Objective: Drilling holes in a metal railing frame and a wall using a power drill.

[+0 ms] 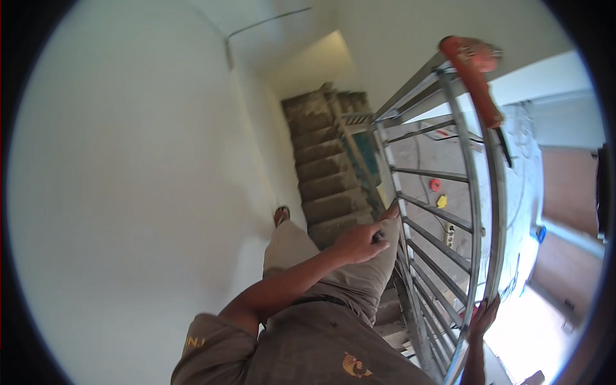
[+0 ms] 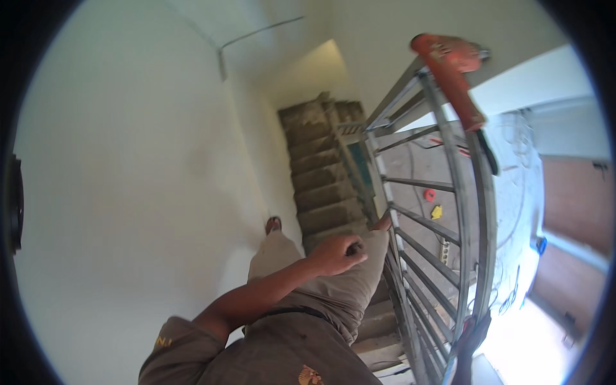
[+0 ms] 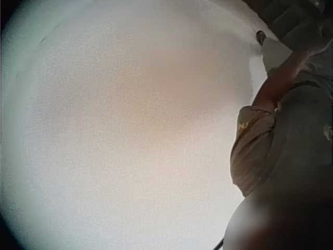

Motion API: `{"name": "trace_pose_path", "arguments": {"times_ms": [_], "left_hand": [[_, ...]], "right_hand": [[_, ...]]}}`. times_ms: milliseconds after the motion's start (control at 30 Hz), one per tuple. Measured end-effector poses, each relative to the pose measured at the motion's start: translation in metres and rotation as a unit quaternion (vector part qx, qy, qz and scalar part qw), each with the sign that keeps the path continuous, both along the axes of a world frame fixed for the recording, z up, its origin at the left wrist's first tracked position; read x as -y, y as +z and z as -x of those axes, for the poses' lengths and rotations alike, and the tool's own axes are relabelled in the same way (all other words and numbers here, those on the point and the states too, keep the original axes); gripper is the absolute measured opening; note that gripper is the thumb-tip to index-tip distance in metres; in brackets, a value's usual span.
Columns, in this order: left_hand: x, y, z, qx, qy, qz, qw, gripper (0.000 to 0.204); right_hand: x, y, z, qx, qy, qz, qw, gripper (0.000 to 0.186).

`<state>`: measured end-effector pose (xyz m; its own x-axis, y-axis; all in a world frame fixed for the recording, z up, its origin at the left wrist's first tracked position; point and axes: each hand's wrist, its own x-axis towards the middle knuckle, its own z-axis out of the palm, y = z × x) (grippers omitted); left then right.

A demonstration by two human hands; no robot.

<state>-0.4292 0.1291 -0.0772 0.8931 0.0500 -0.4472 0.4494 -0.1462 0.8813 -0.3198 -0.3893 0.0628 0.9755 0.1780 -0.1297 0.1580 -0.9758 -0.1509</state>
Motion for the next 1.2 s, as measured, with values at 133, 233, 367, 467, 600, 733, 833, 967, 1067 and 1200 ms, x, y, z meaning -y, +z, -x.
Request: {"name": "trace_pose_path", "arguments": {"times_ms": [133,233,367,467,600,733,833,967,1067,1200], "left_hand": [[-0.084,0.025,-0.011,0.064,0.078,0.036,0.994,0.030],[-0.144,0.008,-0.036,0.051,0.195,0.106,0.974,0.021],[-0.207,0.041,-0.105,0.088,0.306,0.028,0.948,0.022],[-0.241,0.070,-0.162,0.167,0.368,-0.029,0.914,0.021],[-0.236,0.125,-0.243,0.170,0.340,-0.024,0.925,0.027],[-0.223,0.143,-0.309,0.210,0.221,0.002,0.953,0.040],[-0.217,0.140,-0.334,0.241,0.156,0.059,0.956,0.049],[-0.197,0.133,-0.349,0.230,0.115,0.093,0.962,0.059],[-0.178,0.137,-0.362,0.210,0.102,0.087,0.969,0.066],[-0.173,0.138,-0.368,0.199,0.123,0.051,0.971,0.071]], "right_hand": [[-0.006,-0.006,-0.009,0.062,0.053,0.018,0.996,0.050],[-0.016,-0.006,-0.009,0.076,0.055,0.004,0.996,0.055],[-0.024,-0.003,-0.010,0.055,0.027,-0.023,0.998,0.067],[-0.028,-0.006,0.001,0.079,0.035,-0.026,0.996,0.076],[-0.040,0.005,0.013,0.038,-0.023,-0.065,0.997,0.079],[-0.034,-0.001,0.034,0.041,-0.048,-0.020,0.998,0.075],[-0.021,-0.008,0.025,0.022,-0.064,0.030,0.997,0.076],[-0.064,0.013,-0.004,-0.005,-0.160,0.181,0.970,0.072],[-0.098,0.026,-0.015,-0.053,-0.224,0.258,0.939,0.078],[-0.116,0.033,-0.016,-0.076,-0.255,0.271,0.925,0.081]]}}
